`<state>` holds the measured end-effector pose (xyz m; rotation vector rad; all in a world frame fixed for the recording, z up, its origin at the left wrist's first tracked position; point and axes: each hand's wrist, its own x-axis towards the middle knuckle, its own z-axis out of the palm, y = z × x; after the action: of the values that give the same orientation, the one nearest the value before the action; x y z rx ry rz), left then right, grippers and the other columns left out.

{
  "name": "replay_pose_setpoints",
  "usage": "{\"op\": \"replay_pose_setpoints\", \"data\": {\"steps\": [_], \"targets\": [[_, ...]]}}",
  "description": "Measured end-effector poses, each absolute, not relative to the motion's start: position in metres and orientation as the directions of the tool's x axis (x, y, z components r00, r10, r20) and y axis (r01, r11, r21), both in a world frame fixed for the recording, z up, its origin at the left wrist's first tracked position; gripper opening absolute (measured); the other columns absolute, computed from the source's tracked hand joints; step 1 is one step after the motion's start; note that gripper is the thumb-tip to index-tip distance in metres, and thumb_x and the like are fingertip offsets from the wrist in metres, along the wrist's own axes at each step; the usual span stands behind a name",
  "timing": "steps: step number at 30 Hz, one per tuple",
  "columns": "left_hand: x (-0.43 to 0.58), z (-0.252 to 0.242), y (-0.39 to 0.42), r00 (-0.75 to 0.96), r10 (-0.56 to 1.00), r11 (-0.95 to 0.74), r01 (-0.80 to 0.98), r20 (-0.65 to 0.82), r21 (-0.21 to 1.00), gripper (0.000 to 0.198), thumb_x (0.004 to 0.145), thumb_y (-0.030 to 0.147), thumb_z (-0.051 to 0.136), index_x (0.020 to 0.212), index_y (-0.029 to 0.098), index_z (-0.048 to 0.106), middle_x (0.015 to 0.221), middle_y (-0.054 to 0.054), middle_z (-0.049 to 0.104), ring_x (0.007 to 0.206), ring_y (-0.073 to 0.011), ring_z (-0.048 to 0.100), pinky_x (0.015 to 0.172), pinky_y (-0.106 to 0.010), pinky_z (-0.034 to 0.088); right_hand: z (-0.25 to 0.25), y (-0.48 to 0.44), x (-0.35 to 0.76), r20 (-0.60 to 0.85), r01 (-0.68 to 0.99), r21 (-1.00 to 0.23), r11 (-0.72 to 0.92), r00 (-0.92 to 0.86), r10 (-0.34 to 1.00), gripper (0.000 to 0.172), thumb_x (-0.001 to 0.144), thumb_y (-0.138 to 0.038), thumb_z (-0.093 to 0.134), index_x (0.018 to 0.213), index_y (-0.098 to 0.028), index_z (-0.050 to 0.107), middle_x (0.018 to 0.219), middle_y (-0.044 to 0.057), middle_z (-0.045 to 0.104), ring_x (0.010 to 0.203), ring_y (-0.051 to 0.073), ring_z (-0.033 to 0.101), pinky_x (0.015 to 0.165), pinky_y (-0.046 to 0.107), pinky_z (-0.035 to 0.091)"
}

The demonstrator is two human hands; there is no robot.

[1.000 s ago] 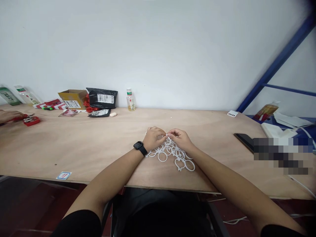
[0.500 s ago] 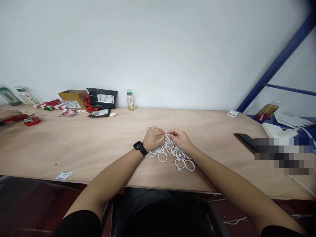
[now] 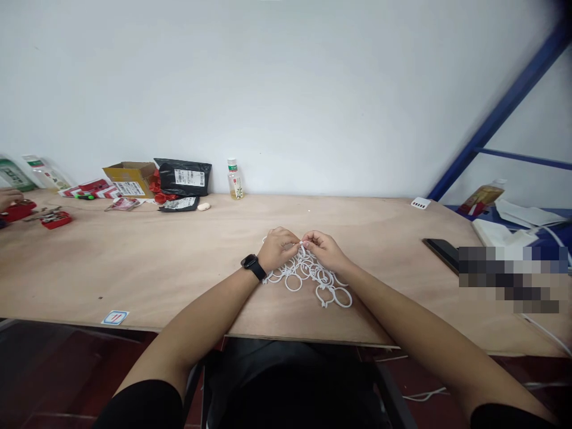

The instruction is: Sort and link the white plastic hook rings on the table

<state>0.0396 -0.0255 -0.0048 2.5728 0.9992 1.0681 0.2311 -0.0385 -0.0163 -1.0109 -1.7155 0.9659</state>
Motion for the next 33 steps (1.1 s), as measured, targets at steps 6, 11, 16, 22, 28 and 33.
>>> {"op": "replay_pose_setpoints", "data": {"steps": [6,11,16,22,28,33], "targets": [[0.04,-0.005,-0.025,0.514,0.626,-0.774,0.497,0.587,0.391,0.02,0.089,0.032,0.056,0.083,0.022,0.072,0.09,-0.003,0.072,0.089,-0.0161,0.062,0.09,-0.034,0.043,-0.015,-0.039,0.228,0.293,0.179,-0.922,0.343,-0.254,0.922,0.029,0.08,-0.047,0.062,0.083,-0.019,0.058,0.072,0.0,0.06,0.065,0.014,0.055,0.06,0.025,0.046],[0.041,-0.007,-0.022,0.363,0.676,-0.709,0.557,0.641,0.432,0.021,0.09,0.033,0.054,0.082,0.022,0.07,0.09,-0.004,0.072,0.091,-0.0178,0.062,0.091,-0.037,0.044,-0.013,-0.04,0.225,0.381,0.271,-0.873,0.405,-0.139,0.914,0.032,0.075,-0.046,0.069,0.09,-0.018,0.065,0.081,0.003,0.066,0.072,0.016,0.059,0.066,0.028,0.048],[0.042,-0.008,-0.022,0.361,0.685,-0.7,0.567,0.633,0.434,0.017,0.089,0.031,0.055,0.088,0.023,0.071,0.098,-0.004,0.072,0.098,-0.0193,0.061,0.093,-0.039,0.043,-0.014,-0.039,0.226,0.425,0.499,-0.728,0.471,-0.211,0.88,0.024,0.081,-0.042,0.062,0.08,-0.019,0.068,0.072,0.002,0.066,0.062,0.014,0.055,0.058,0.027,0.043],[0.04,-0.01,-0.023,0.378,0.738,-0.643,0.646,0.559,0.412,0.031,0.086,0.036,0.06,0.113,0.024,0.066,0.113,-0.005,0.068,0.108,-0.0221,0.057,0.096,-0.039,0.04,-0.012,-0.022,0.253,0.543,0.717,-0.467,0.517,-0.229,0.808,0.014,0.083,-0.03,0.057,0.083,-0.02,0.067,0.081,0.005,0.066,0.074,0.018,0.059,0.068,0.029,0.044],[0.039,-0.014,-0.019,0.495,0.768,-0.634,0.677,0.407,0.374,0.027,0.09,0.04,0.053,0.105,0.026,0.071,0.116,-0.004,0.068,0.109,-0.0232,0.058,0.098,-0.042,0.036,-0.023,0.006,0.286,0.445,0.889,-0.356,0.29,-0.111,0.888,0.017,0.084,-0.028,0.057,0.093,-0.021,0.07,0.084,0.005,0.07,0.076,0.02,0.062,0.067,0.029,0.043],[0.039,-0.011,-0.021,0.66,0.672,-0.74,0.586,0.335,0.331,0.029,0.093,0.036,0.046,0.106,0.026,0.071,0.112,-0.004,0.071,0.109,-0.0194,0.06,0.098,-0.035,0.038,-0.029,0.011,0.284,0.402,0.85,-0.407,0.334,-0.162,0.901,0.024,0.084,-0.028,0.057,0.103,-0.021,0.07,0.092,0.006,0.073,0.08,0.02,0.065,0.072,0.03,0.047]]}}
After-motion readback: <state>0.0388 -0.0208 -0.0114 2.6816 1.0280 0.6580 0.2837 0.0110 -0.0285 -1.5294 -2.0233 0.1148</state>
